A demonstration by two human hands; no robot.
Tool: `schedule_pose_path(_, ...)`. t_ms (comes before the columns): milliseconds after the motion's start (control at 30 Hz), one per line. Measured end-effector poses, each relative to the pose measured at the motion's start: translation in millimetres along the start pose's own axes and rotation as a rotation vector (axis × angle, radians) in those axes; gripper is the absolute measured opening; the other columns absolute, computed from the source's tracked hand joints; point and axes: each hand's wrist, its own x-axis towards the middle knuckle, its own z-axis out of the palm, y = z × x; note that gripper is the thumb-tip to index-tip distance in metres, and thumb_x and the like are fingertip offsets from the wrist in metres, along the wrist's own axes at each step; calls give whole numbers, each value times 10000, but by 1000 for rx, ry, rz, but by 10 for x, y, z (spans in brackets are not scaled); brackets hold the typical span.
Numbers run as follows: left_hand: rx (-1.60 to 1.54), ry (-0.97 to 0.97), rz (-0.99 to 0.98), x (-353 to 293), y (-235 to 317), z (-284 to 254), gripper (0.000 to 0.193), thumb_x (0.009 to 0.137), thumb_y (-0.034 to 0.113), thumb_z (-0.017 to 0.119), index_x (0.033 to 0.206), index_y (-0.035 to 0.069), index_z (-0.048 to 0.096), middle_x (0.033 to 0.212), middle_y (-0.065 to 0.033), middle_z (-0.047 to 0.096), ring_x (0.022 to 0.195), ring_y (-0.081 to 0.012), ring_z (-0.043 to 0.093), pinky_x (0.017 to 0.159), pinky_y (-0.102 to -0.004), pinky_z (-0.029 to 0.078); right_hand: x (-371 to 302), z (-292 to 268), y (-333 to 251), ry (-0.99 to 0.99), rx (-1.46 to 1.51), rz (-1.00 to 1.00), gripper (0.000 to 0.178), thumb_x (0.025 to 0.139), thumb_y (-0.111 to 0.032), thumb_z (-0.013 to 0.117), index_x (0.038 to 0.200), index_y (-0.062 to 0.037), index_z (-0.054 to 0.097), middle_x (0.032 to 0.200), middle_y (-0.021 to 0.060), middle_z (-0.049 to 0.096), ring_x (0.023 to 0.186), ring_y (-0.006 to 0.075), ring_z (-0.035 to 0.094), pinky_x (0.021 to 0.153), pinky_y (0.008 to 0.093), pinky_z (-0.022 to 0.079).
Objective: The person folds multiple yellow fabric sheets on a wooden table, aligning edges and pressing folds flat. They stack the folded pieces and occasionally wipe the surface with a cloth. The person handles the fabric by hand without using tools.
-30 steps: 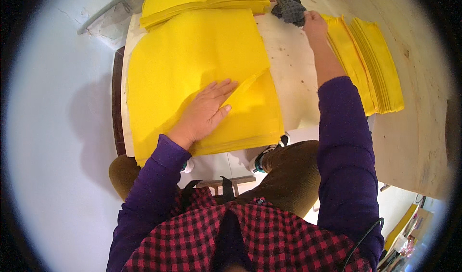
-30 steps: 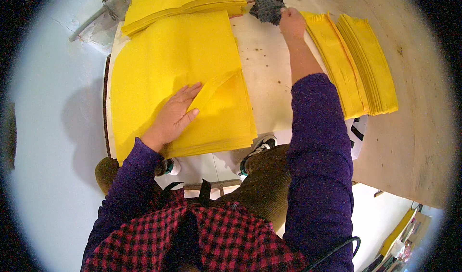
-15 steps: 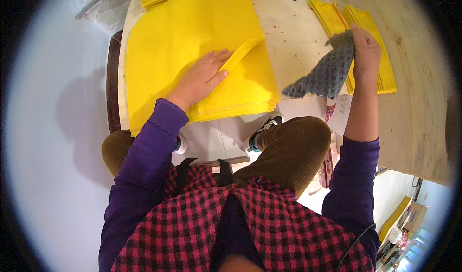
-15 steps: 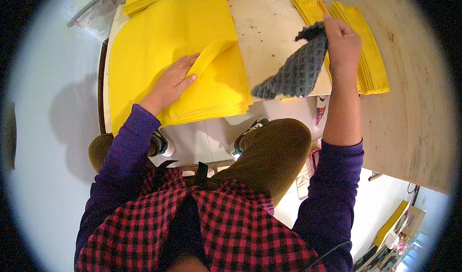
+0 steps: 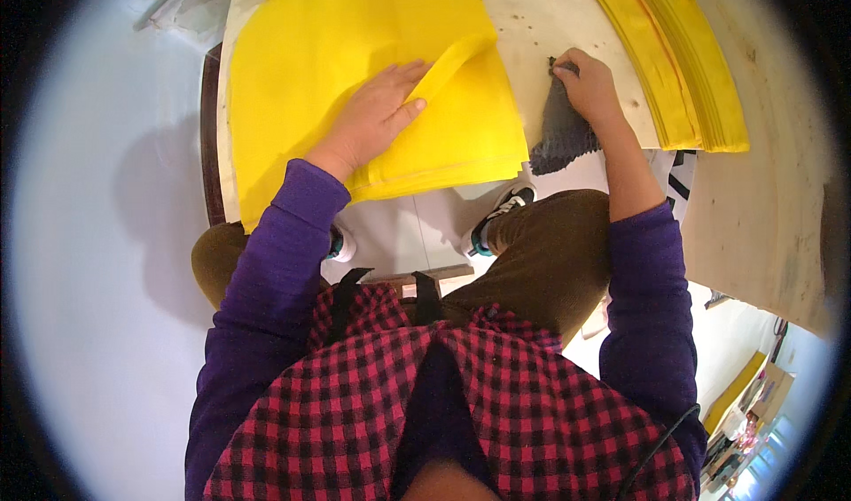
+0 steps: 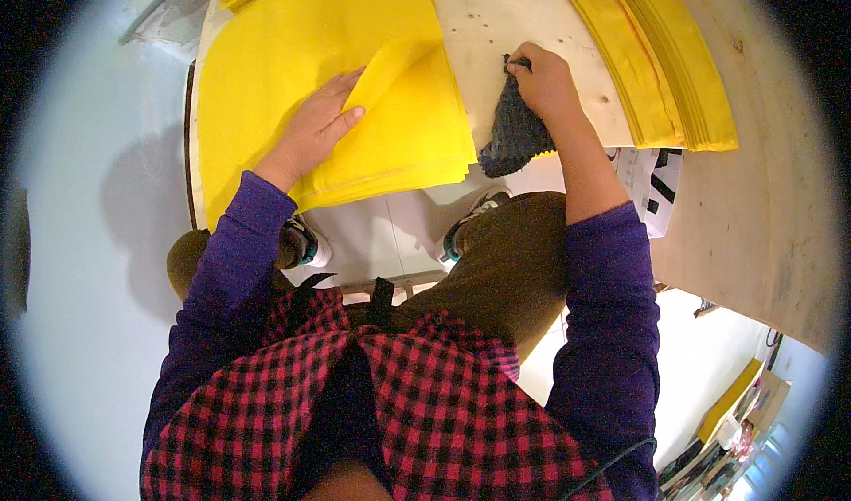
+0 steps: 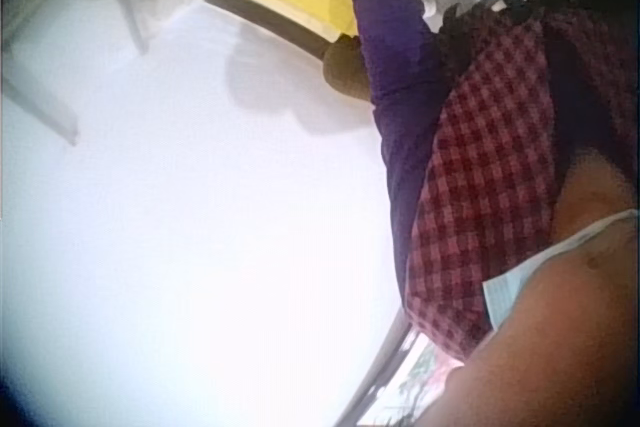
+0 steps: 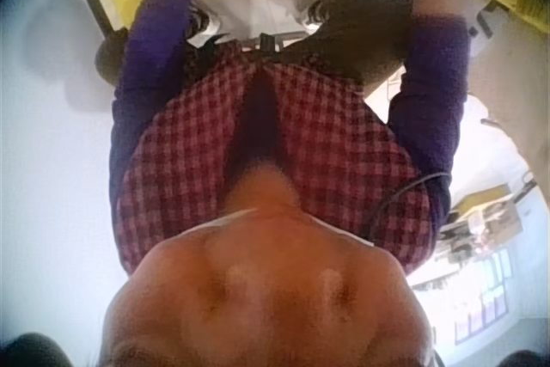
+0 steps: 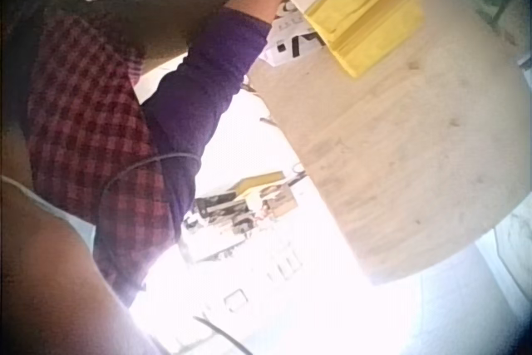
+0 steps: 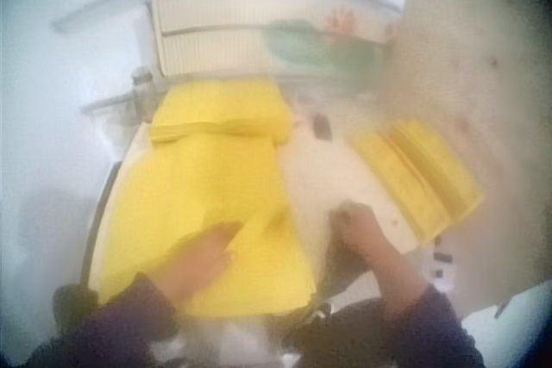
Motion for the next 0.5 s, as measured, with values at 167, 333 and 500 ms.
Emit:
schedule_pose_path(167, -21, 2, -6, -9, -3, 6, 488, 952, 331, 423, 1317, 11, 471, 1361, -199, 471, 1276, -347, 414, 1106, -405, 280, 30, 67, -49, 90, -58, -12, 294, 872, -311, 611, 847, -19, 625, 832, 199, 652, 808, 381, 621, 732, 435, 484)
schedule_pose_path(333, -22, -3, 4, -9, -3, -3, 489, 954, 327, 421, 1324, 10, 463, 1367, -198, 465, 1276, -348, 413, 1111, -401, 275, 21, 36, -89, 142, 7, -68, 271, 860, -317, 626, 933, -60, 669, 895, 174, 648, 887, 355, 606, 770, 407, 475)
schedule_pose_path(500, -12, -3, -14, -19, 6, -4, 490, 953, 325, 422, 1325, 10, 462, 1371, -197, 462, 1277, -348, 411, 1111, -397, 274, -102, -104, -234, 177, 107, -388, 219, 772, -144, 703, 976, -69, 675, 1025, 72, 629, 978, 245, 572, 868, 325, 456)
